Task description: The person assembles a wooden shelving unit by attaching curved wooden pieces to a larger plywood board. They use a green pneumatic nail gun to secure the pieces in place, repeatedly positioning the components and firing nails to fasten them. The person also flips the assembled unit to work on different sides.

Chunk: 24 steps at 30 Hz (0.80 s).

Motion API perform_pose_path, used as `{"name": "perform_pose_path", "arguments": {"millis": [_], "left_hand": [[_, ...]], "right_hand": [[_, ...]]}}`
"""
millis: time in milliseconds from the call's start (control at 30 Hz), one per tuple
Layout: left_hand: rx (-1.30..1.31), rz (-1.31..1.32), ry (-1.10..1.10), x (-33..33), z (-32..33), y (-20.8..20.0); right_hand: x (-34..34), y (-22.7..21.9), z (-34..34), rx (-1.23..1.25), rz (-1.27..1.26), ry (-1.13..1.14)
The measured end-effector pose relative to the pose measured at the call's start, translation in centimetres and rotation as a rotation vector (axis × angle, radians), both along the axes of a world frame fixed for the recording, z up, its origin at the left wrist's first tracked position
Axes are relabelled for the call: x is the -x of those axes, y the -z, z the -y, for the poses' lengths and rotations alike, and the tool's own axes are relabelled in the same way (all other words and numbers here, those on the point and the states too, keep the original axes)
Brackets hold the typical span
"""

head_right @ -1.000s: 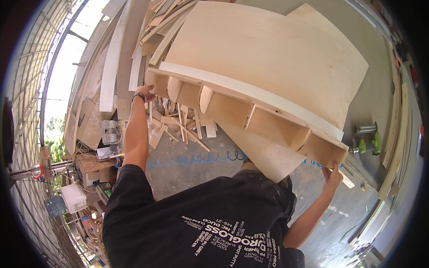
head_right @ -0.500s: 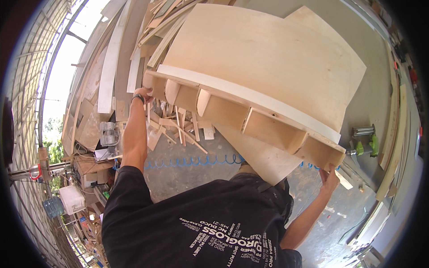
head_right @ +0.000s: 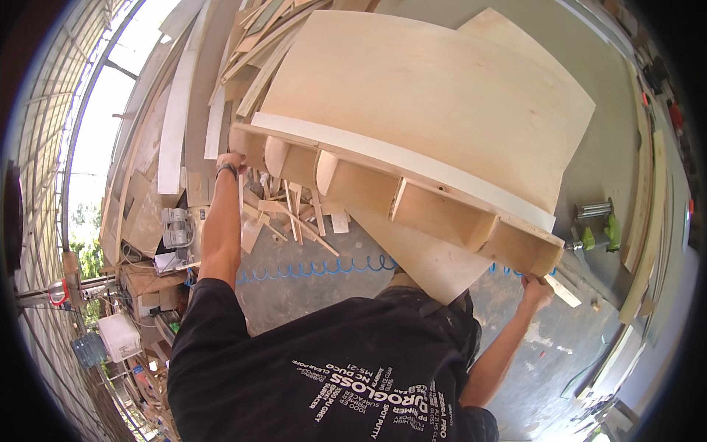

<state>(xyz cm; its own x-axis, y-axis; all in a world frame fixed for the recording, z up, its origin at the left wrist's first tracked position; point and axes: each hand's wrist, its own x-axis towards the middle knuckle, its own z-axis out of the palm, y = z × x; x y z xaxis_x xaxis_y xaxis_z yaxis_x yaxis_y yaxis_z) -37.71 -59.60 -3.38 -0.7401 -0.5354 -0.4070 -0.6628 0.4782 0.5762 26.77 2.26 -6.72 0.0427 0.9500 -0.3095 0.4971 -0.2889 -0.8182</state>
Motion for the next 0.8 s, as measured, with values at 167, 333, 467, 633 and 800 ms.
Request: {"name": "perform_pose_path", "arguments": {"millis": [167,333,467,633,800], "left_hand": [[0.075,0.033,0.051,-0.6,0.3,-0.2],[0.142,-0.092,-0.006,-0.5,2.0,3.8],[0.364,-0.110,0.099,0.3,3.0,7.1],[0.426,-0.140,0.044,-1.5,4.1,5.7],[0.410,-0.178,0.016,-2.3,1.1,4.5]], "right_hand": [[1.1,-1.5,0.7,-0.052,0.175,-0.072],[2.1,-2.5,1.4,-0.096,0.302,-0.070],[0.7,-1.3,1.7,-0.130,0.394,-0.132],[1.5,-1.8,3.5,-0.154,0.407,-0.159],[0.0,-0.3,3.9,-0.291,0.502,-0.187]]}}
